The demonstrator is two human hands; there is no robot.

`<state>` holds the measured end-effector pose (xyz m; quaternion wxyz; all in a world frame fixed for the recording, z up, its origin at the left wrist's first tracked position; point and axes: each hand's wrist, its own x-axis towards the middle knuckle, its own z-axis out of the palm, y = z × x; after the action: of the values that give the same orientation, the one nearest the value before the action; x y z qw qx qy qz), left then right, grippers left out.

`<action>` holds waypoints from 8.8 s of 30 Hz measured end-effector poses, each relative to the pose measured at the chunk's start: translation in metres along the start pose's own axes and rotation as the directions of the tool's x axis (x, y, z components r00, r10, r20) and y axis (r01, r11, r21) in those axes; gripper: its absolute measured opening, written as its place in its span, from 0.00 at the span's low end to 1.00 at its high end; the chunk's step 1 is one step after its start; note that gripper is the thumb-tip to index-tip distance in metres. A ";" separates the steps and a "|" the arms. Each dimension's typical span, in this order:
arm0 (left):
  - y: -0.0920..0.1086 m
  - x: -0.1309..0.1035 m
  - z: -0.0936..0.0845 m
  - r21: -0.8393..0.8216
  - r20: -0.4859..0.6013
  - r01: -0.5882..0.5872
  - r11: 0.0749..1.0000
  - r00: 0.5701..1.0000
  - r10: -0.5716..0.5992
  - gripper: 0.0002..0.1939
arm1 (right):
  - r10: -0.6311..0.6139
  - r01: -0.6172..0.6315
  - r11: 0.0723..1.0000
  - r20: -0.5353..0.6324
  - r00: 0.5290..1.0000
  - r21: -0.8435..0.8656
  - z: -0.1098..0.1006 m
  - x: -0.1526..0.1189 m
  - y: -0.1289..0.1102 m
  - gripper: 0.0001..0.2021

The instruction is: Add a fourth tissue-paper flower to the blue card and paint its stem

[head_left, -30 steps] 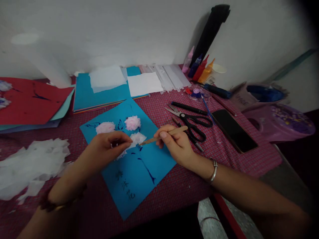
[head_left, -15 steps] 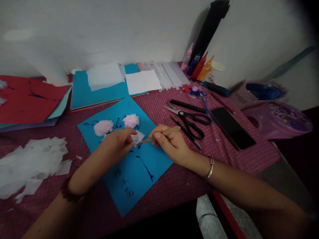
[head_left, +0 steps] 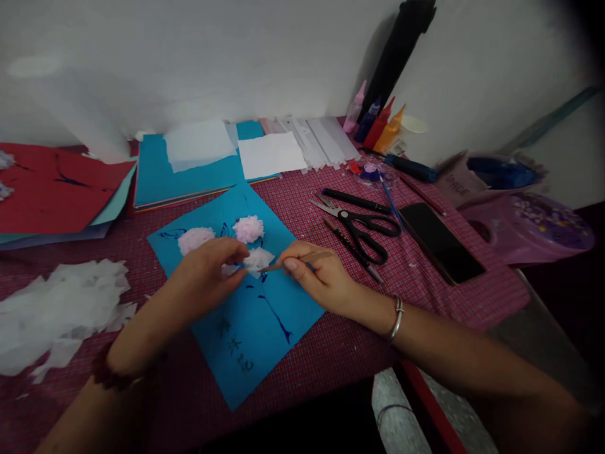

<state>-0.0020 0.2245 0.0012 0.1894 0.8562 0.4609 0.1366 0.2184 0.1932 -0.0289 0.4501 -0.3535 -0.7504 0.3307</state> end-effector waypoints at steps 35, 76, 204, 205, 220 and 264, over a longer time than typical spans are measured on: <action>0.080 -0.069 0.052 0.528 0.213 -0.155 0.835 0.976 0.046 0.12 | 0.152 -0.135 0.978 -0.105 0.983 0.157 -0.007 0.002 -0.005 0.13; 0.027 -0.061 -0.071 -0.233 -0.253 0.263 0.936 0.913 -0.320 0.05 | 0.447 -0.453 0.759 0.131 0.885 0.467 -0.028 0.023 0.022 0.08; 0.027 0.000 0.003 0.203 -0.061 0.048 0.978 0.997 -0.036 0.06 | 0.029 -0.030 0.998 -0.029 0.999 -0.048 -0.011 0.014 0.015 0.07; 0.033 -0.013 0.006 0.258 -0.059 -0.014 0.966 0.998 0.031 0.08 | 0.009 -0.011 0.997 -0.028 1.000 -0.073 -0.012 0.013 0.013 0.07; 0.070 -0.089 0.064 0.526 -0.093 -0.207 0.825 0.950 0.298 0.16 | -0.188 0.235 0.912 0.165 0.968 -0.336 -0.010 0.003 0.003 0.08; -0.011 -0.108 -0.050 -0.592 -0.248 0.407 0.695 0.729 -0.638 0.09 | 0.461 -0.411 0.778 0.012 0.887 0.475 -0.009 0.015 0.018 0.06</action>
<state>-0.0884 0.1492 0.0346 0.3272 0.5503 0.6693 0.3770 0.2255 0.2170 -0.0334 0.4710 -0.4161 -0.5219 0.5767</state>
